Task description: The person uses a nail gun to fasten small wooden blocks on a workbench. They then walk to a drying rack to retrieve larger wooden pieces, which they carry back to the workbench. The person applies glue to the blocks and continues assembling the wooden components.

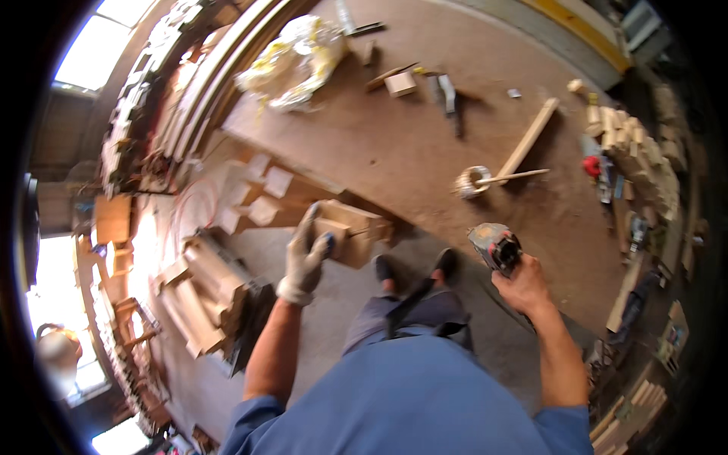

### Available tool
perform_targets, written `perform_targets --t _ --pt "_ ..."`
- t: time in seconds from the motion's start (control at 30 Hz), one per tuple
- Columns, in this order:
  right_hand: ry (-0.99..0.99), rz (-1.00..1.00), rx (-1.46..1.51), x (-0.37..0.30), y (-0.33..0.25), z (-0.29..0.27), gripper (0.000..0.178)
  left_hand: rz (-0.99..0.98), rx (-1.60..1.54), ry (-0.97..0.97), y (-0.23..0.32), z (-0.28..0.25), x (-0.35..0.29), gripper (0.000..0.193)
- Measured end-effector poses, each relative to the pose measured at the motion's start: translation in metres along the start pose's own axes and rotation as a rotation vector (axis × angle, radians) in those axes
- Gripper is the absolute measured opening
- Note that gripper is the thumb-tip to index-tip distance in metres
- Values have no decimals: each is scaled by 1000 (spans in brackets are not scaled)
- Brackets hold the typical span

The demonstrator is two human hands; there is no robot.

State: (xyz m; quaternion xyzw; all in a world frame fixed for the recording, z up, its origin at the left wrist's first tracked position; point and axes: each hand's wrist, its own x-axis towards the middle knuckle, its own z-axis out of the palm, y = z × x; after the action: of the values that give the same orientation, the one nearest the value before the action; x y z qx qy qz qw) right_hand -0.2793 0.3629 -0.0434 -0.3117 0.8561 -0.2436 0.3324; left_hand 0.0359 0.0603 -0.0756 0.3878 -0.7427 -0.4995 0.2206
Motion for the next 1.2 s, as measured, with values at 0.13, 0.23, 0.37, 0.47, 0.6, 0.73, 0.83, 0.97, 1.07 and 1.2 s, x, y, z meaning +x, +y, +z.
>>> perform_targets --t 0.13,0.23,0.37,0.47,0.6,0.73,0.83,0.97,1.07,1.2 --pt "237 208 -327 27 83 -19 37 -69 -237 -19 -5 6 -2 66" --pt "290 275 -465 39 134 -20 53 -18 -211 36 -18 3 -4 63" --pt "290 268 -526 43 182 -3 71 -60 4 57 -7 0 -4 58" --pt "375 -57 -627 46 145 23 52 -75 -56 105 -6 3 -9 56" --pt "-32 -164 -23 38 12 101 60 -92 -4 107 -1 5 -11 55" --pt "-170 -333 45 40 -71 177 110 -50 4 111 -4 7 -14 57" --pt "-260 -210 287 57 -103 214 115 38 2 167 -14 6 -17 56" --pt "-425 -411 204 99 -50 278 101 93 100 216 -27 14 -22 52" --pt "-501 -421 731 104 -41 296 87 -8 22 199 -25 25 -23 56" --pt "-367 -777 471 103 -57 305 91 -156 64 232 -5 17 -38 64"
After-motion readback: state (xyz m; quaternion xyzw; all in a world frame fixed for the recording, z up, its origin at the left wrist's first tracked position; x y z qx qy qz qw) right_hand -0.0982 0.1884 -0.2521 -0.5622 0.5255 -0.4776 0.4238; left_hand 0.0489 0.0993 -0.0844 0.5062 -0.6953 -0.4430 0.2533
